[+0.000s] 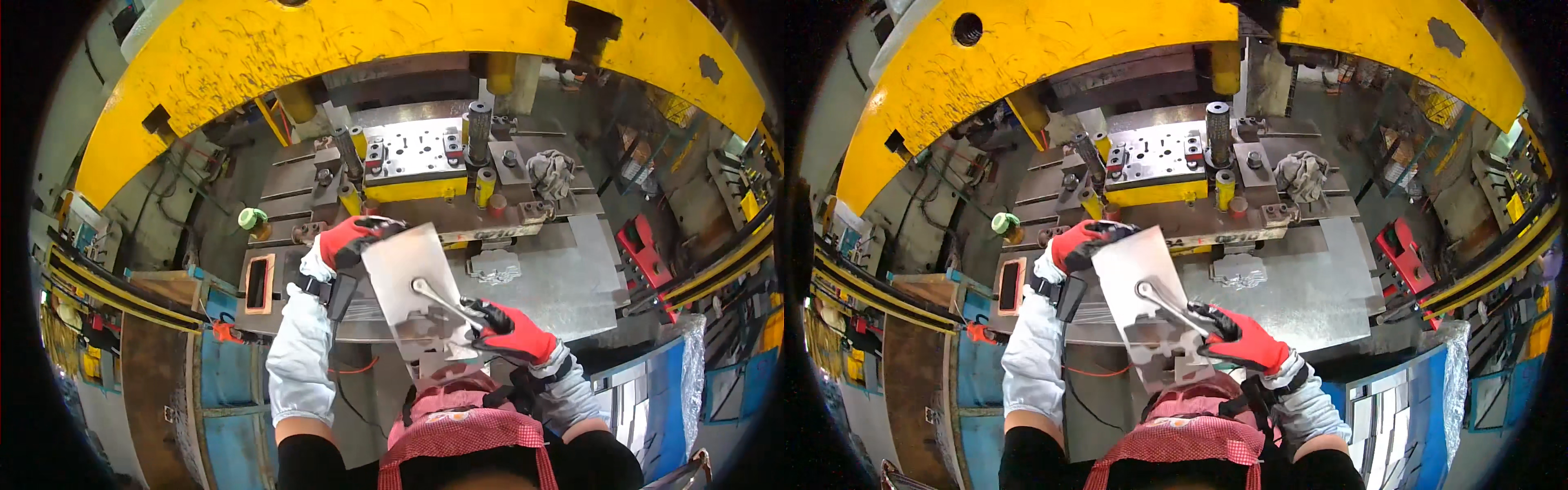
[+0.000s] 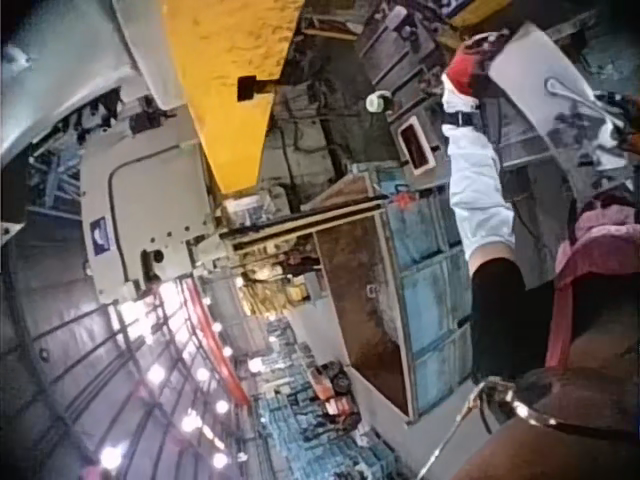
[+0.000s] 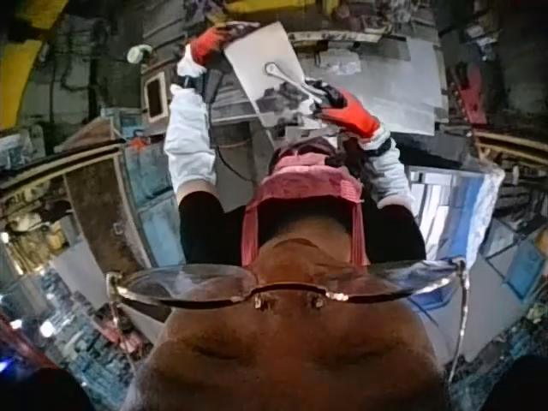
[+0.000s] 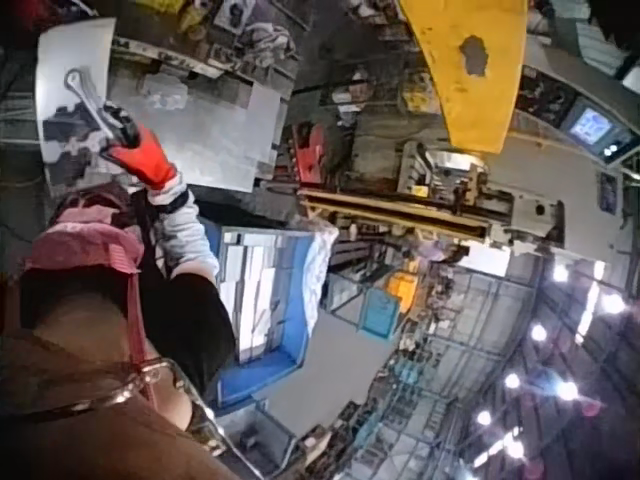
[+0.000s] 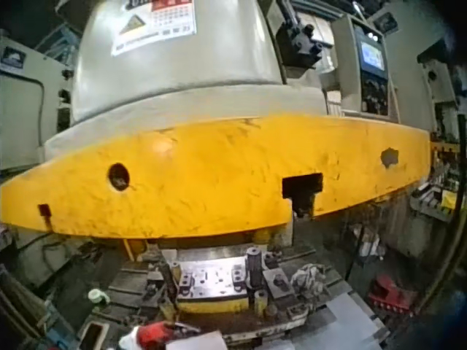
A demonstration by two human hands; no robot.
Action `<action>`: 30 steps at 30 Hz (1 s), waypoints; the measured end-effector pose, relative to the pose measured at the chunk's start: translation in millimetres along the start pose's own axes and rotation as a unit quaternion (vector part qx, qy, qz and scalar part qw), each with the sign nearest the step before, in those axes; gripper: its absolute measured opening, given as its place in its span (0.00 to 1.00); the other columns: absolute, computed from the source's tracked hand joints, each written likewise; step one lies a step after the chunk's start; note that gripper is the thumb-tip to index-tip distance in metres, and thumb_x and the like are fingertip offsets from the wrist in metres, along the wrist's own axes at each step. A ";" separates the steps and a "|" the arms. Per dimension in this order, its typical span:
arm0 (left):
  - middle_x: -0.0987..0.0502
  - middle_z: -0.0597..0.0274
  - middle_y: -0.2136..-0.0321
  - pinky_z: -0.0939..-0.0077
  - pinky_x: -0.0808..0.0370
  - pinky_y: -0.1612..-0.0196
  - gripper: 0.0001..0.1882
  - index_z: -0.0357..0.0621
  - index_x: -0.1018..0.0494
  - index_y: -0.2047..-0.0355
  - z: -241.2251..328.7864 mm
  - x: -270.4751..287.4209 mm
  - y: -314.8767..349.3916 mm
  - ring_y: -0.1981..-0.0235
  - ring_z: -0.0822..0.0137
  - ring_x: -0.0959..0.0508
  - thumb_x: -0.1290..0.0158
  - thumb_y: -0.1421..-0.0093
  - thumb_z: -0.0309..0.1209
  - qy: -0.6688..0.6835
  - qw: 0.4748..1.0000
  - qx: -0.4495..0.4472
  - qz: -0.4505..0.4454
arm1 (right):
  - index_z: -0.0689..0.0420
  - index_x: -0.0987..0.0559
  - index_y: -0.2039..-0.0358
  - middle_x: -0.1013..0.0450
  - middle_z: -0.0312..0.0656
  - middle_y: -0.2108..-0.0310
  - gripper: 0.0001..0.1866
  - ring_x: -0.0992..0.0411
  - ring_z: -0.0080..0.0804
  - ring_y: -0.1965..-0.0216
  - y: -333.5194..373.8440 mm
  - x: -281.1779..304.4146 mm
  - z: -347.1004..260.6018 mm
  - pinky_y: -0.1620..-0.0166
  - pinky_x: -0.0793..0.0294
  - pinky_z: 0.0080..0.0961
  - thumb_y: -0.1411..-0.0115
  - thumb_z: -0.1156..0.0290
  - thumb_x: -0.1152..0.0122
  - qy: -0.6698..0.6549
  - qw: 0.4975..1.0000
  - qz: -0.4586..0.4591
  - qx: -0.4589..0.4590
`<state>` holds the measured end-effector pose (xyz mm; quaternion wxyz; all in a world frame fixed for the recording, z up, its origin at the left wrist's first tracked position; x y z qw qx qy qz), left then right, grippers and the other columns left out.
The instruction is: Placing metal sheets into a press machine and adjusting them using a hand tool.
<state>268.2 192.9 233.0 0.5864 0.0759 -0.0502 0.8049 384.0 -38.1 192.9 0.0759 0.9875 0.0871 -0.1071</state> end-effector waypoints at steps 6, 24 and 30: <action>0.33 0.52 0.50 0.57 0.34 0.48 0.34 0.46 0.46 0.42 -29.5 29.4 21.9 0.51 0.55 0.30 0.63 0.42 0.55 0.545 0.820 -0.167 0.058 | 0.56 0.34 0.46 0.32 0.27 0.72 0.29 0.36 0.14 0.69 -61.4 30.1 -22.5 0.63 0.34 0.14 0.51 0.74 0.39 0.041 0.998 0.045 0.010; 0.24 0.46 0.68 0.62 0.23 0.65 0.23 0.43 0.35 0.52 -93.8 -86.0 -59.1 0.73 0.55 0.22 0.63 0.38 0.47 0.597 0.787 0.052 0.145 | 0.59 0.26 0.60 0.28 0.40 0.63 0.11 0.31 0.30 0.61 -199.2 120.9 -70.8 0.57 0.31 0.24 0.40 0.72 0.55 0.293 0.947 -0.044 0.127; 0.24 0.47 0.67 0.66 0.22 0.64 0.26 0.38 0.37 0.49 -66.7 -61.1 -53.3 0.71 0.58 0.21 0.65 0.37 0.47 0.551 0.816 -0.048 0.169 | 0.57 0.25 0.63 0.31 0.31 0.71 0.13 0.37 0.15 0.73 -206.5 123.7 -79.5 0.71 0.37 0.15 0.44 0.62 0.48 0.283 0.933 -0.013 0.223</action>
Point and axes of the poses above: each hand's wrist, its own y-axis away from the middle knuckle, its own x-axis out of the back of the hand, z = x × y, the point moved 10 cm from there along -y, towards the middle knuckle
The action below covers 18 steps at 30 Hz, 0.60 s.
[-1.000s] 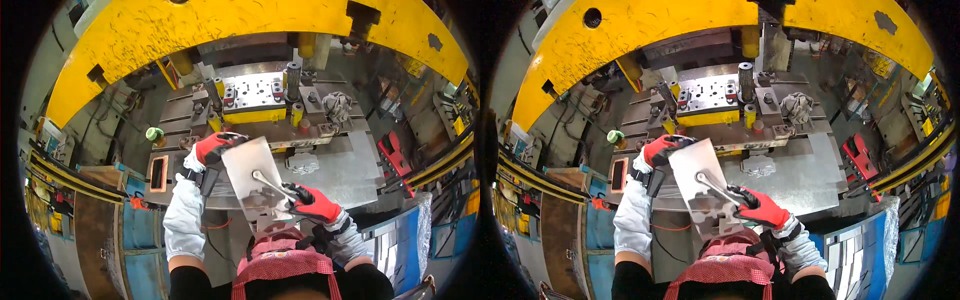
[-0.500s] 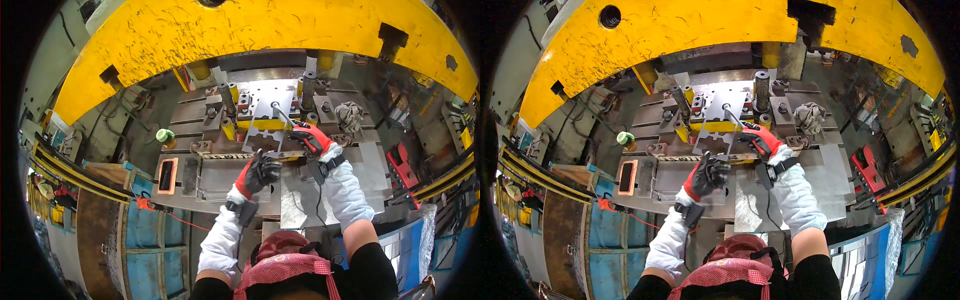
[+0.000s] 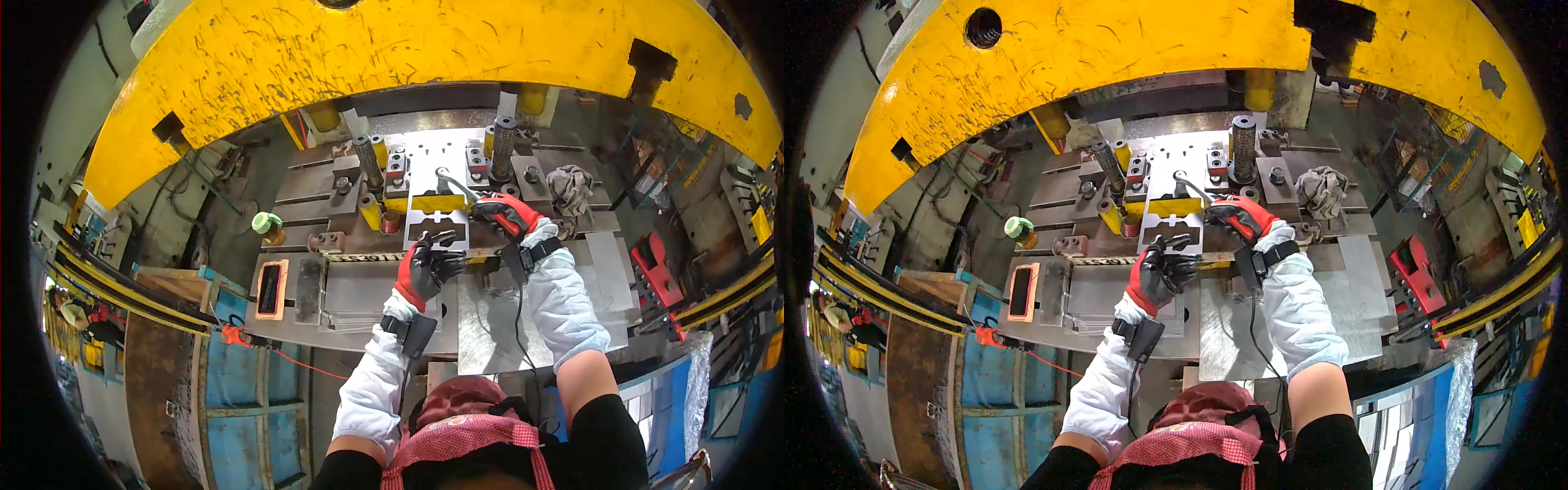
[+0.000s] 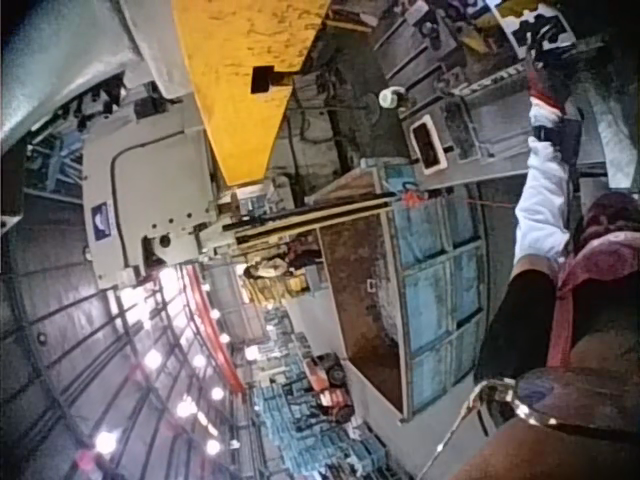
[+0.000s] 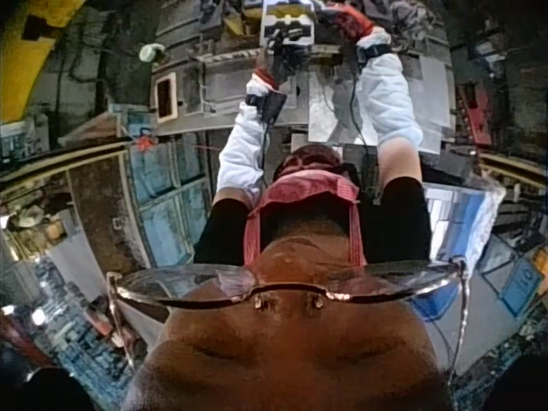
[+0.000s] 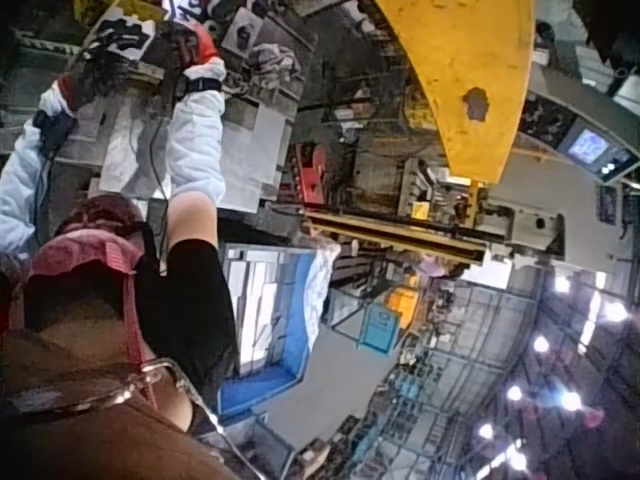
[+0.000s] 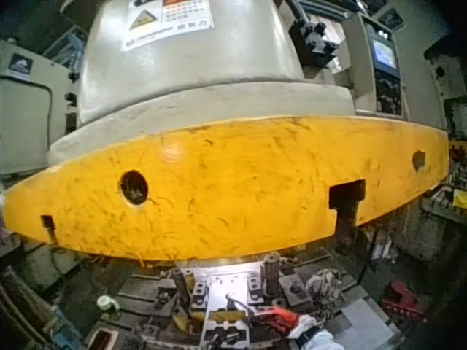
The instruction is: Placing metal sheets into a press machine and adjusting them using a hand tool.
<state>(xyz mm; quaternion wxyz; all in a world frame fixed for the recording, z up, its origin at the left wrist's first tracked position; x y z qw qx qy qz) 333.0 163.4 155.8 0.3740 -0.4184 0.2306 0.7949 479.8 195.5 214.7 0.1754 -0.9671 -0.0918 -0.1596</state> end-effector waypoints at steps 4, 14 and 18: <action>0.25 0.45 0.63 0.64 0.23 0.60 0.25 0.38 0.38 0.48 -4.6 15.8 -8.2 0.66 0.56 0.22 0.66 0.37 0.45 0.022 0.999 -0.035 0.006 | 0.59 0.25 0.63 0.28 0.36 0.72 0.12 0.31 0.25 0.71 -7.2 1.5 -8.6 0.67 0.32 0.21 0.46 0.66 0.44 0.095 0.995 -0.005 0.030; 0.28 0.42 0.60 0.55 0.28 0.54 0.24 0.35 0.37 0.52 -16.4 33.5 -18.5 0.61 0.48 0.25 0.63 0.38 0.43 0.084 0.989 -0.085 0.084 | 0.57 0.37 0.45 0.30 0.30 0.69 0.28 0.36 0.15 0.71 131.3 -3.1 -28.0 0.66 0.34 0.15 0.47 0.75 0.41 -0.132 0.910 0.353 -0.174; 0.28 0.41 0.61 0.55 0.27 0.55 0.24 0.36 0.36 0.53 -17.6 35.3 -19.4 0.62 0.47 0.25 0.64 0.38 0.45 0.072 0.989 -0.075 0.102 | 0.53 0.41 0.42 0.32 0.33 0.74 0.31 0.40 0.16 0.85 290.3 1.2 42.6 0.84 0.40 0.16 0.47 0.75 0.44 -0.125 0.827 0.512 -0.194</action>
Point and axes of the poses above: each hand's wrist, its own y-axis away from the middle knuckle, its own x-axis out of the back of the hand, z = x × y, the point moved 10 cm from there along -y, towards the middle knuckle
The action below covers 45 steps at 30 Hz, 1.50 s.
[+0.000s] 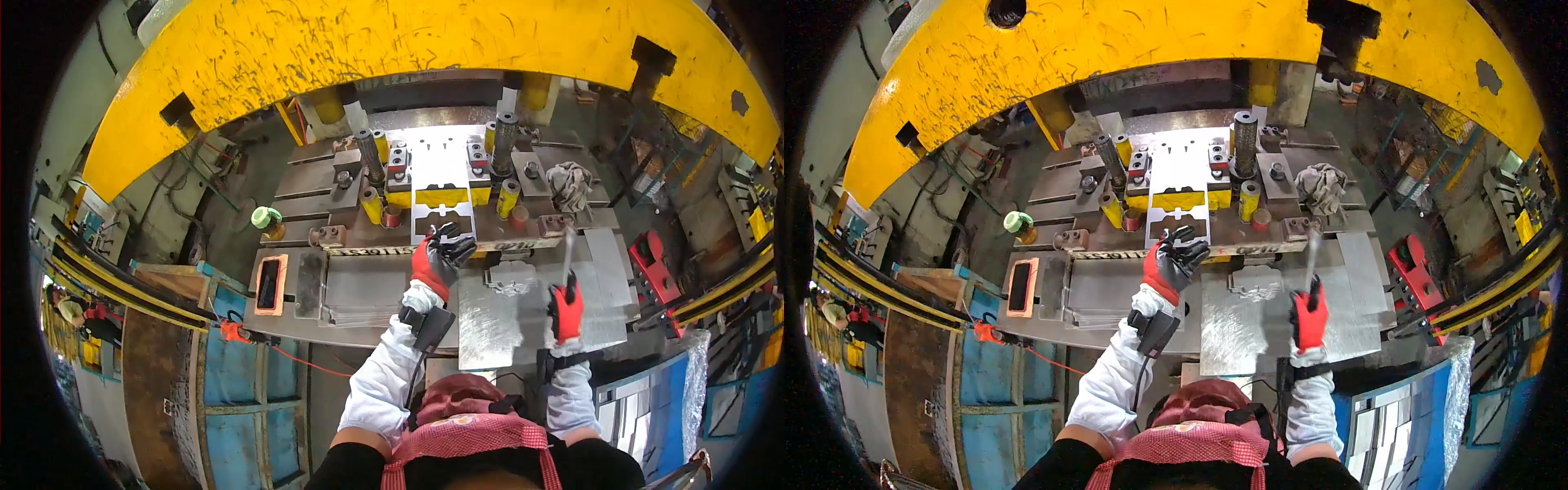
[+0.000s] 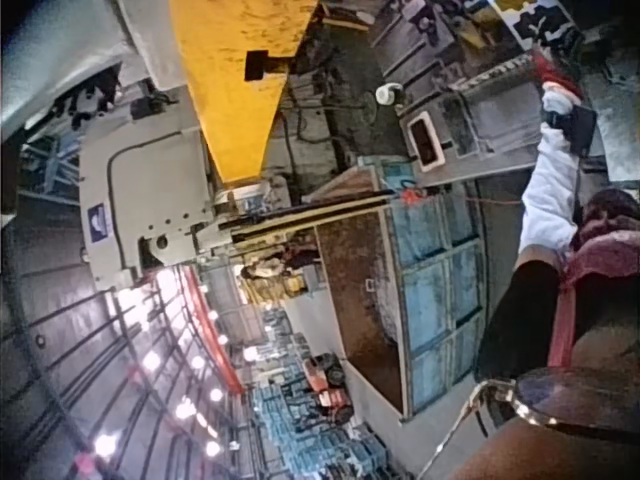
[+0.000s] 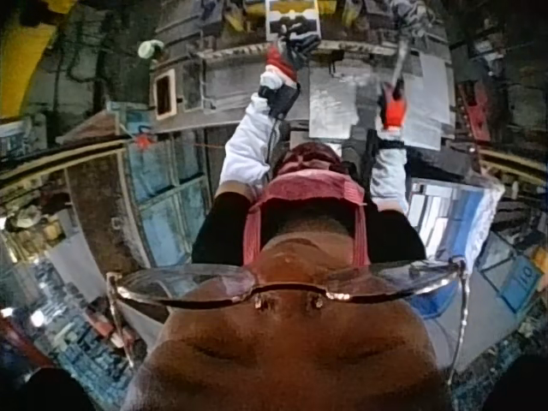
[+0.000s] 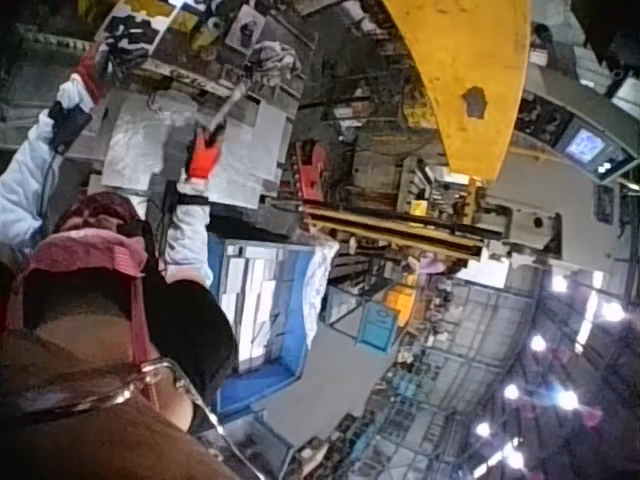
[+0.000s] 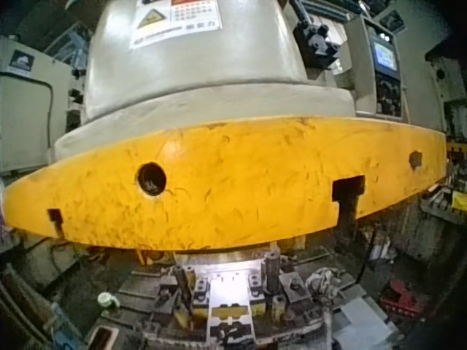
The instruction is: Placing metal sheets into a press machine and adjusting them using a hand tool.
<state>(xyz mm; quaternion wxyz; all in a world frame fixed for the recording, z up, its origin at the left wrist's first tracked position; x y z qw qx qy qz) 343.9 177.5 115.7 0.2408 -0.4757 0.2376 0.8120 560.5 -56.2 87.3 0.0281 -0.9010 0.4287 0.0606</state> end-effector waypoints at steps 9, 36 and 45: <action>0.27 0.42 0.62 0.55 0.28 0.55 0.24 0.36 0.36 0.54 0.3 -4.3 0.1 0.63 0.47 0.25 0.66 0.37 0.44 0.011 1.000 0.014 -0.002 | 0.58 0.30 0.67 0.32 0.36 0.75 0.11 0.33 0.25 0.74 17.0 160.5 104.1 0.70 0.34 0.24 0.46 0.66 0.43 0.050 0.981 0.181 -0.041; 0.28 0.36 0.62 0.51 0.30 0.53 0.24 0.34 0.35 0.59 -2.4 -6.3 -5.7 0.61 0.43 0.26 0.65 0.38 0.46 0.025 0.999 0.022 -0.005 | 0.58 0.30 0.59 0.31 0.35 0.73 0.15 0.34 0.23 0.72 29.7 154.5 80.7 0.67 0.33 0.21 0.47 0.71 0.41 0.098 0.968 0.233 0.007; 0.28 0.37 0.62 0.51 0.30 0.52 0.24 0.32 0.34 0.59 2.3 -3.3 -3.3 0.60 0.44 0.26 0.64 0.38 0.45 0.019 1.000 0.014 -0.017 | 0.60 0.30 0.59 0.29 0.35 0.72 0.17 0.33 0.22 0.71 13.9 174.4 117.2 0.67 0.33 0.21 0.48 0.70 0.39 0.094 0.971 0.219 -0.005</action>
Point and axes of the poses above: each hand's wrist, its own y-axis away from the middle knuckle, its own x-axis out of the back of the hand, z = x × y, the point moved 10 cm from there along -y, towards the middle knuckle
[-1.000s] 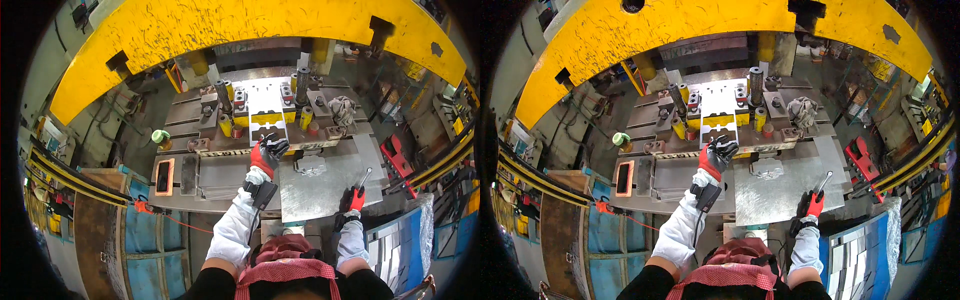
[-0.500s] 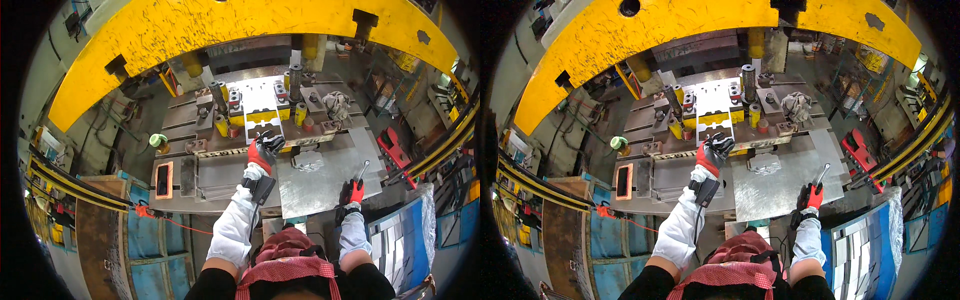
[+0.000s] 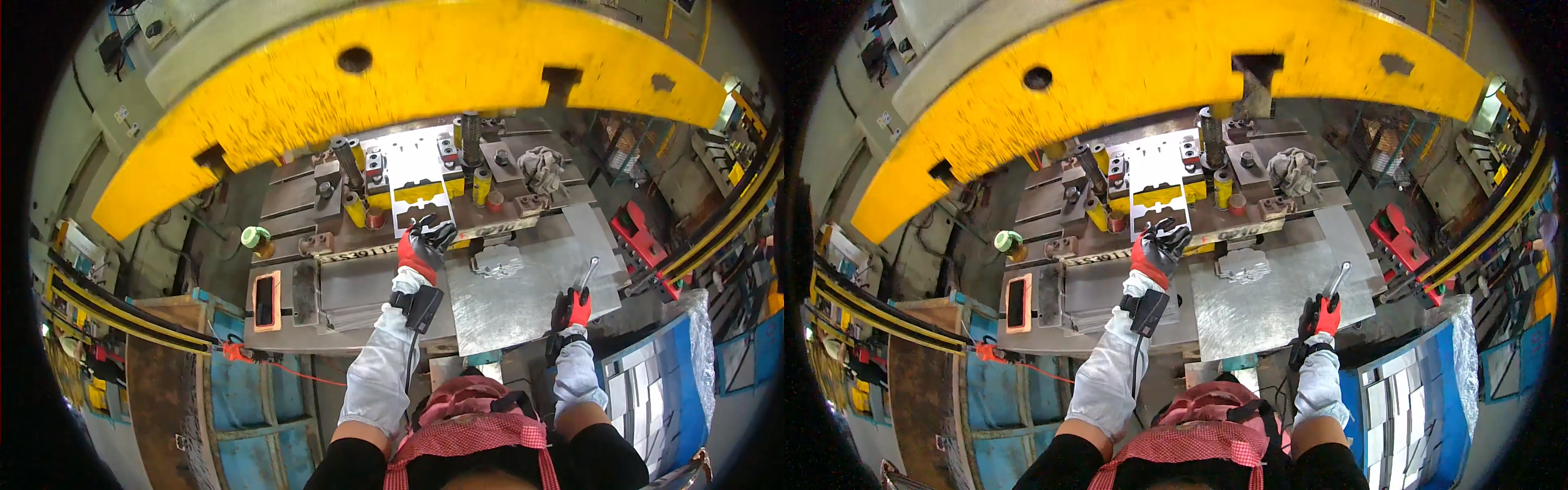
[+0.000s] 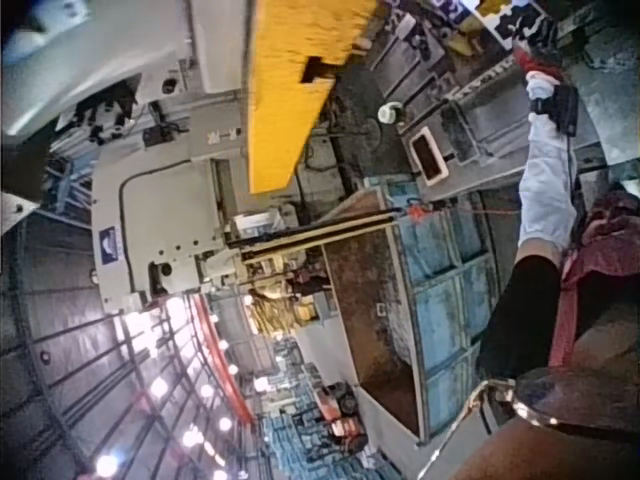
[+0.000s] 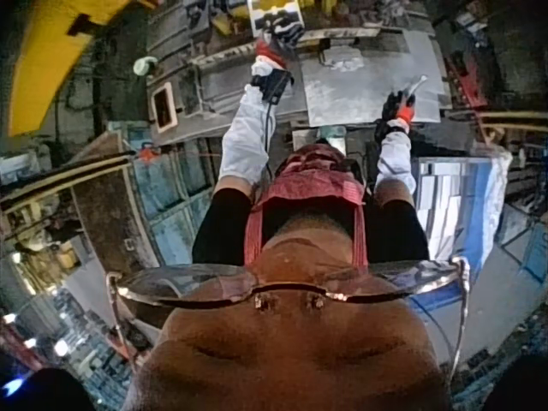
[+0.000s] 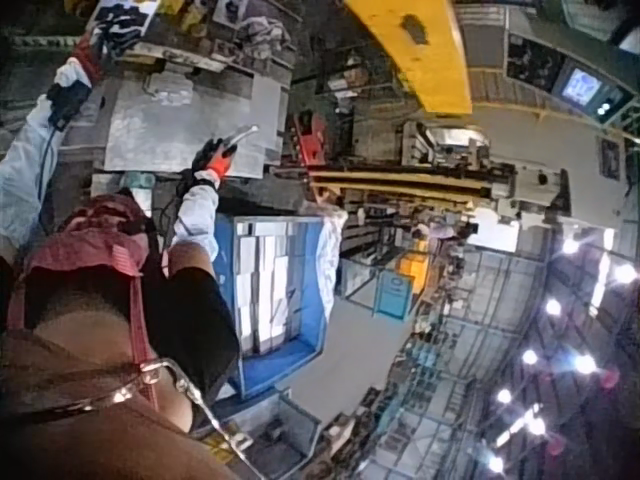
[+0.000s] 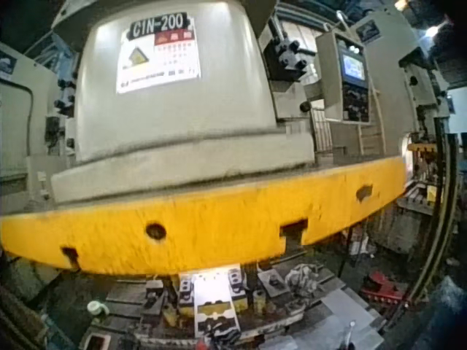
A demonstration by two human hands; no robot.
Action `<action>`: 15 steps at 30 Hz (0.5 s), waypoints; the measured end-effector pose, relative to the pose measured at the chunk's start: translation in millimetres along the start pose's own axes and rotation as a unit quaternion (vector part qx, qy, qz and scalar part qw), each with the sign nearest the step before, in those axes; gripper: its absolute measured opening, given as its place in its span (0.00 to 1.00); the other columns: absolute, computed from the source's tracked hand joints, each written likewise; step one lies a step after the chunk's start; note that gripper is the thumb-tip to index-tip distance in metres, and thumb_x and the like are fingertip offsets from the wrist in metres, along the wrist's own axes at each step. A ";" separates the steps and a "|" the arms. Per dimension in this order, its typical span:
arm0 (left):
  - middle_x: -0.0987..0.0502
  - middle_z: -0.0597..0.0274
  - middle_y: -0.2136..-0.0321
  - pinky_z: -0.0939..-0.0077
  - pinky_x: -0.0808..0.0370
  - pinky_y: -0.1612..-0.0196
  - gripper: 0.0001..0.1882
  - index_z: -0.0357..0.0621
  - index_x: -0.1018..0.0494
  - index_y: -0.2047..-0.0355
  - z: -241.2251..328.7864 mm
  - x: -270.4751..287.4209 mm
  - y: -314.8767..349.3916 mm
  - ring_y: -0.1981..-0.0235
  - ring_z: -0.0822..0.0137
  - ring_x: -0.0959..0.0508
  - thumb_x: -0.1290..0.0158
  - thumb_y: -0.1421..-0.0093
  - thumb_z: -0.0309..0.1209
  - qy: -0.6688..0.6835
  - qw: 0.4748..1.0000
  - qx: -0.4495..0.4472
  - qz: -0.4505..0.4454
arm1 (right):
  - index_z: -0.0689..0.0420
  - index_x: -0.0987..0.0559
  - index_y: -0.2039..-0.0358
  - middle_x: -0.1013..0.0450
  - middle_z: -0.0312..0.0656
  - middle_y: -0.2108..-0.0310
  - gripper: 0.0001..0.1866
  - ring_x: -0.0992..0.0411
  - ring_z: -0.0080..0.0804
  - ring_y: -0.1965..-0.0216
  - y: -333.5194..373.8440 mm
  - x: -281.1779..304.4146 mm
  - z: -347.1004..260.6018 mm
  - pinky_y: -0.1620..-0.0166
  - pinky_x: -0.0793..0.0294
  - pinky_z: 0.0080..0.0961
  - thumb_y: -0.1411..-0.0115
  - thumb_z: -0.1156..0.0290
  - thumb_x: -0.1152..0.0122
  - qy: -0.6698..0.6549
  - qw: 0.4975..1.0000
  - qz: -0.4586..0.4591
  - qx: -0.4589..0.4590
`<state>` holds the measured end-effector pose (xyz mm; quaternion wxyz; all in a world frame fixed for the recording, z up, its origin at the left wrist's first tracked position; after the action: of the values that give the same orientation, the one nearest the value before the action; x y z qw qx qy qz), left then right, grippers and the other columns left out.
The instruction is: Placing metal sheets into a press machine and adjusting them using a hand tool.
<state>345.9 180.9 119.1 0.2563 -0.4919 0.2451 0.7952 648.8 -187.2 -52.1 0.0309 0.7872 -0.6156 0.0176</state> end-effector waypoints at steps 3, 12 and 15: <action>0.27 0.38 0.62 0.52 0.30 0.52 0.24 0.32 0.34 0.57 0.0 -1.6 -0.2 0.60 0.44 0.26 0.64 0.38 0.44 -0.017 1.000 -0.007 -0.001 | 0.59 0.30 0.62 0.31 0.35 0.74 0.14 0.34 0.22 0.72 -8.4 1.3 16.5 0.68 0.34 0.21 0.48 0.69 0.40 -0.050 0.999 -0.004 -0.009; 0.26 0.45 0.63 0.54 0.29 0.53 0.19 0.35 0.33 0.58 -1.5 -3.6 0.0 0.60 0.47 0.26 0.62 0.40 0.38 0.001 1.000 -0.001 -0.001 | 0.58 0.31 0.61 0.32 0.34 0.74 0.14 0.35 0.22 0.73 9.8 -2.4 -14.3 0.69 0.34 0.21 0.47 0.69 0.41 -0.040 0.999 0.003 -0.010; 0.26 0.46 0.62 0.55 0.30 0.52 0.18 0.37 0.33 0.58 -3.3 7.4 -4.2 0.58 0.48 0.27 0.61 0.40 0.39 -0.009 0.999 0.018 0.027 | 0.56 0.30 0.67 0.34 0.35 0.76 0.10 0.36 0.24 0.74 16.9 -8.0 -27.6 0.70 0.35 0.24 0.47 0.67 0.42 -0.013 1.000 -0.005 0.007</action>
<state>347.9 183.1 110.5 0.2461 -0.4731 0.2699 0.8017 630.7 -181.5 -24.6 0.0177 0.7909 -0.6116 0.0113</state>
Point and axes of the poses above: each hand's wrist, its own y-axis away from the middle knuckle, its own x-axis out of the back of the hand, z = x × y, the point moved 10 cm from there along -y, towards the middle knuckle
